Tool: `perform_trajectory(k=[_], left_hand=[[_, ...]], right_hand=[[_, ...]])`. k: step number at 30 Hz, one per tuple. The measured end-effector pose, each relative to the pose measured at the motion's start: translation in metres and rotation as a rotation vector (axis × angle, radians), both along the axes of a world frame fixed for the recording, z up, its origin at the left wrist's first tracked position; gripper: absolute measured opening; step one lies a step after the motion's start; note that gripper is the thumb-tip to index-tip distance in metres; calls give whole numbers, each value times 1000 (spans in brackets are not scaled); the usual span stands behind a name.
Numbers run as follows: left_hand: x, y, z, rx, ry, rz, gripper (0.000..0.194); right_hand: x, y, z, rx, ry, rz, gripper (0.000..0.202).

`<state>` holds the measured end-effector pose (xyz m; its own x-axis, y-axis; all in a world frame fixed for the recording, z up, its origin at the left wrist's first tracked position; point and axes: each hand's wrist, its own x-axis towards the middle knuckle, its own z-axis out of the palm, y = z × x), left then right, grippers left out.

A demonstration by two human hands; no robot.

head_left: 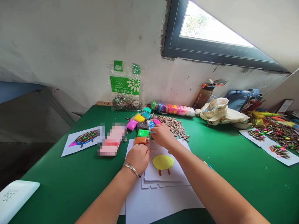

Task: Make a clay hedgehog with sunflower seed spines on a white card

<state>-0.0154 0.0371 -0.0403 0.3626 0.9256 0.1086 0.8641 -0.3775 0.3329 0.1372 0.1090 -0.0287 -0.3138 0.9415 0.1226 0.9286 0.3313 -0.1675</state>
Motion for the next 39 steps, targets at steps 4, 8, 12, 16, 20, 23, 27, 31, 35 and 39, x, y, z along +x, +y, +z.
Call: perform_trajectory(k=[4, 8, 12, 16, 20, 23, 27, 31, 35, 39], left_hand=[[1, 0, 1, -11, 5, 24, 25], [1, 1, 2, -17, 4, 41, 25], [1, 2, 1, -21, 4, 49, 24], [1, 2, 2, -25, 7, 49, 24], [1, 2, 3, -30, 7, 42, 25], [1, 2, 4, -35, 5, 37, 26], [1, 2, 3, -37, -2, 37, 26], [1, 2, 2, -32, -16, 33, 25], [1, 1, 1, -21, -27, 38, 25], [1, 1, 0, 1, -45, 55, 26]], right_hand=[[-7, 2, -2, -26, -35, -37, 29], [-9, 2, -3, -41, -48, -61, 32], [-9, 1, -2, -70, -46, -48, 33], [-9, 3, -1, -95, 24, -58, 31], [-10, 6, -2, -108, 83, -71, 25], [-12, 4, -4, -115, 147, -68, 21], [-8, 0, -6, -132, 276, -67, 19], [2, 4, -10, -188, 446, -38, 14], [14, 11, -11, -220, 617, -1, 14], [25, 12, -8, -161, 705, -51, 19]])
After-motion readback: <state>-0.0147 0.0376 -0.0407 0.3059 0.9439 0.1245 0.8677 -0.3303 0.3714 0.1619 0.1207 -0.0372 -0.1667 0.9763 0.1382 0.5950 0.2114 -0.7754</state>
